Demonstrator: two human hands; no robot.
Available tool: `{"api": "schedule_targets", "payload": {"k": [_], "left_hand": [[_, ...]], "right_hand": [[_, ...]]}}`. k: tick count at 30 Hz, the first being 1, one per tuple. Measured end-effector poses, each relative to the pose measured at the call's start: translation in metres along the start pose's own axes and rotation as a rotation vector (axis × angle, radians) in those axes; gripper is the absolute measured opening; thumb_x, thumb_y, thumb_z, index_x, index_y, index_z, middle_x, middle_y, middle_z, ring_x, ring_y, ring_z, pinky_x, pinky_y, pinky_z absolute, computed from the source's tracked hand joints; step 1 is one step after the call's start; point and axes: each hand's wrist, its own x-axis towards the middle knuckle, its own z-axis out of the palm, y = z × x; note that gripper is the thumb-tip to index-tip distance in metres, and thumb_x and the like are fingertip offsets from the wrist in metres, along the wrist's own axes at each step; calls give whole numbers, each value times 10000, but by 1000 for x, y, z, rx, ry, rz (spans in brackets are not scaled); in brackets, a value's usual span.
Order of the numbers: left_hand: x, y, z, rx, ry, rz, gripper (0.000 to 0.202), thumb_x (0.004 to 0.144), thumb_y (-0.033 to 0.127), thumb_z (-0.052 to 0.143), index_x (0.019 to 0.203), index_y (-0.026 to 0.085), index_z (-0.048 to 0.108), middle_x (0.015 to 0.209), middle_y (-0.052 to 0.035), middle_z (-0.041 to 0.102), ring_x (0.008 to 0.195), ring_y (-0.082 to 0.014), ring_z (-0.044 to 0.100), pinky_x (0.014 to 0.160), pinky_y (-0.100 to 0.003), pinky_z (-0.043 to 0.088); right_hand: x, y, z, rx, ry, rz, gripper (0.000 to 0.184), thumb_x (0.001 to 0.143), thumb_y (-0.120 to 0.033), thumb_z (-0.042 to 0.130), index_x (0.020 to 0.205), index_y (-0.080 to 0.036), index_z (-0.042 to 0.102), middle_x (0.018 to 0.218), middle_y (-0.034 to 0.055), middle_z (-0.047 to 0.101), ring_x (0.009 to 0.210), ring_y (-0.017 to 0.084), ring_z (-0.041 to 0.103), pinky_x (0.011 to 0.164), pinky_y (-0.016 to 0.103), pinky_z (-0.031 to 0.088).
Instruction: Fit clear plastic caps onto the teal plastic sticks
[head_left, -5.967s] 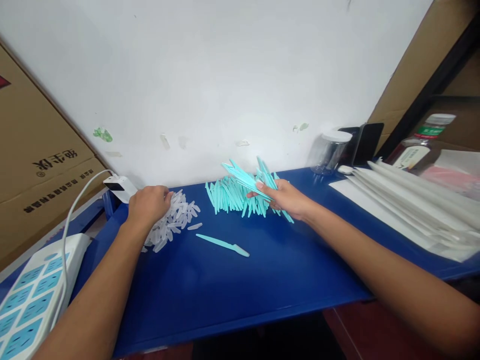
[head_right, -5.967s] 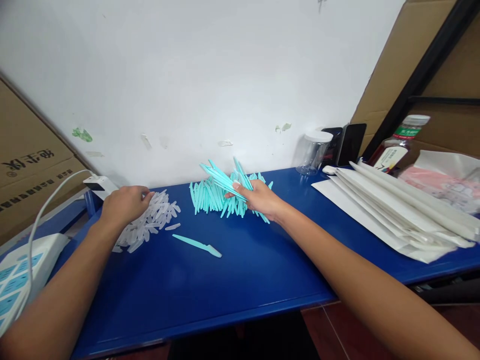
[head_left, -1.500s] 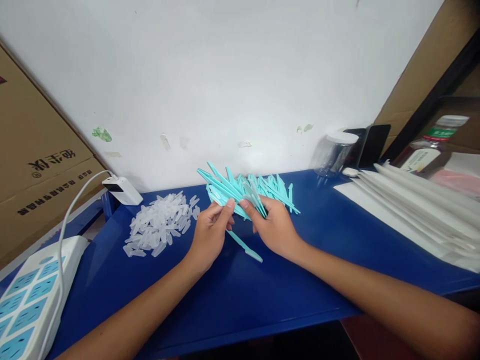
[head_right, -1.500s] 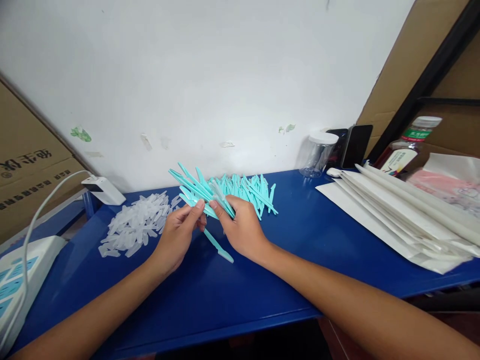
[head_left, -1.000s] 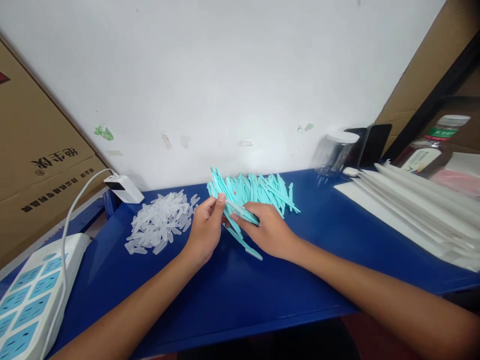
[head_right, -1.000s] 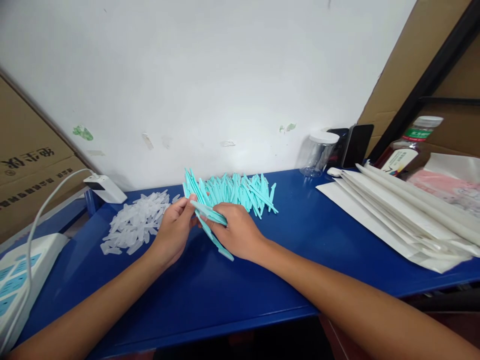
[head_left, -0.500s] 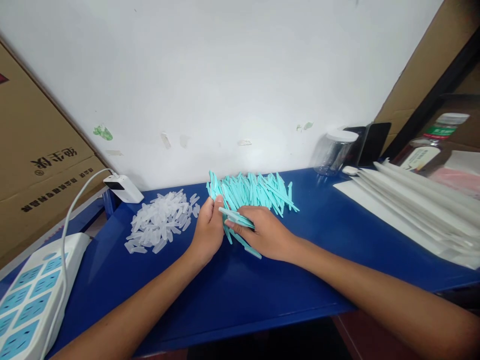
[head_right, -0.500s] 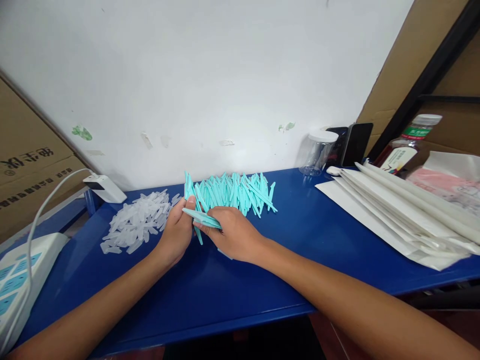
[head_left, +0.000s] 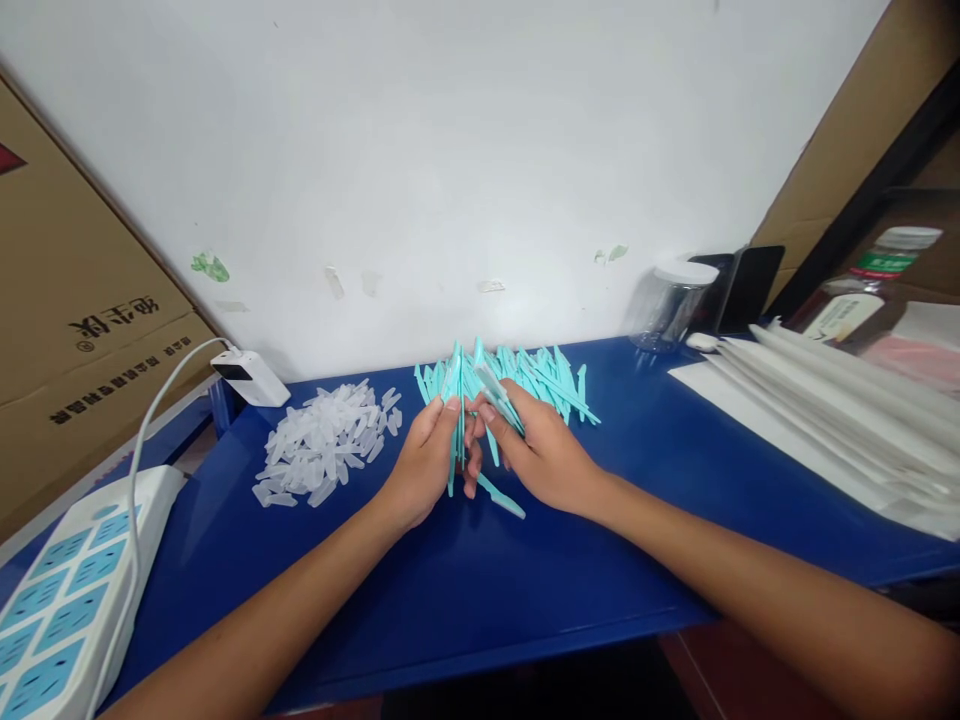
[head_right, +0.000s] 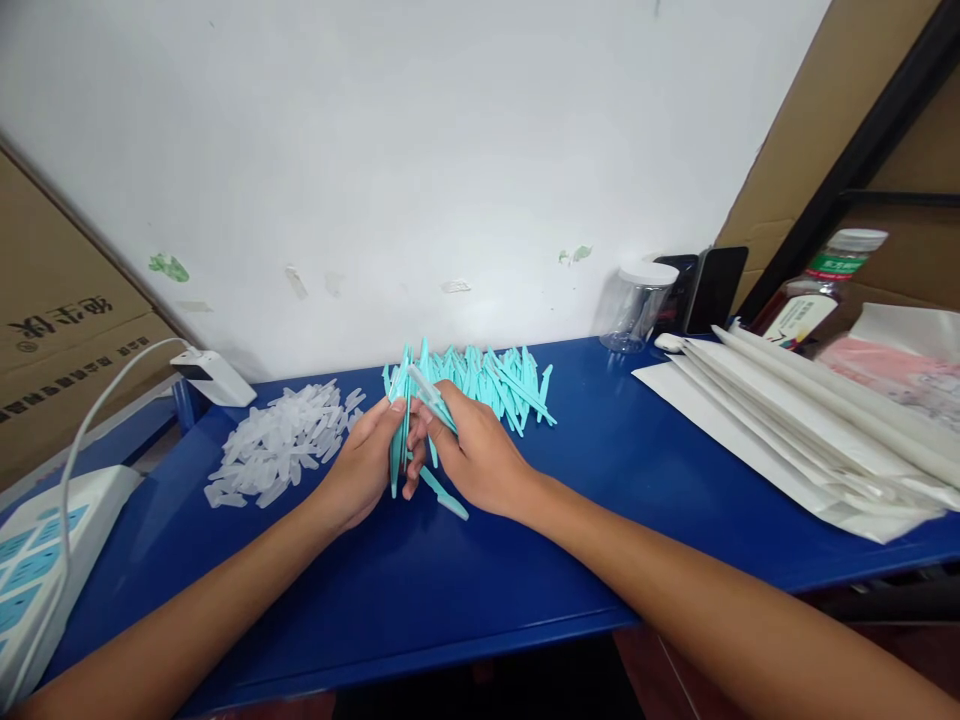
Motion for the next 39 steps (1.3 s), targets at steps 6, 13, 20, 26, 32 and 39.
{"api": "schedule_targets", "payload": {"k": [6,13,20,26,32,39], "left_hand": [[-1,1,0,-87,8,-21,378,949,575,649,933,207,565,809,18,568,543,-92,512,373,-194,439],[-1,3,1,-49,18,-39,382,959,562,643,895,193,566,806,11,563,539,-84,485,386,-187,398],[-1,-2,2,-13,73,-3,408,946,583,650,858,197,554,767,21,532,561,-84,446,433,-189,399],[-3,-6,4,45,85,-9,383,982,584,587,869,222,540,654,45,510,508,-100,444,406,-192,385],[-4,-4,9,18,66,-39,433,969,630,571,861,213,528,698,26,536,517,-93,450,383,-167,317],[24,3,-10,132,168,-99,377,981,549,579,839,228,444,645,80,427,414,-60,319,386,-168,206]], "right_hand": [[0,5,0,-21,63,-25,68,1051,-303,515,1084,-244,522,925,16,727,864,197,708,789,317,504],[1,9,3,88,109,50,188,1033,-306,546,1178,-252,439,859,-22,709,739,172,688,717,313,492],[1,9,8,110,192,161,304,984,-412,630,1159,-257,436,778,-49,679,501,137,595,538,274,449],[-1,11,14,101,111,195,286,980,-460,644,1109,-252,496,744,-58,691,479,124,567,536,254,428],[1,7,11,79,46,105,263,1011,-465,608,912,-229,546,752,-19,686,666,163,655,676,276,475],[10,15,-12,-132,111,56,223,1040,-404,533,899,-231,548,655,-33,613,606,172,581,649,282,414]]}}
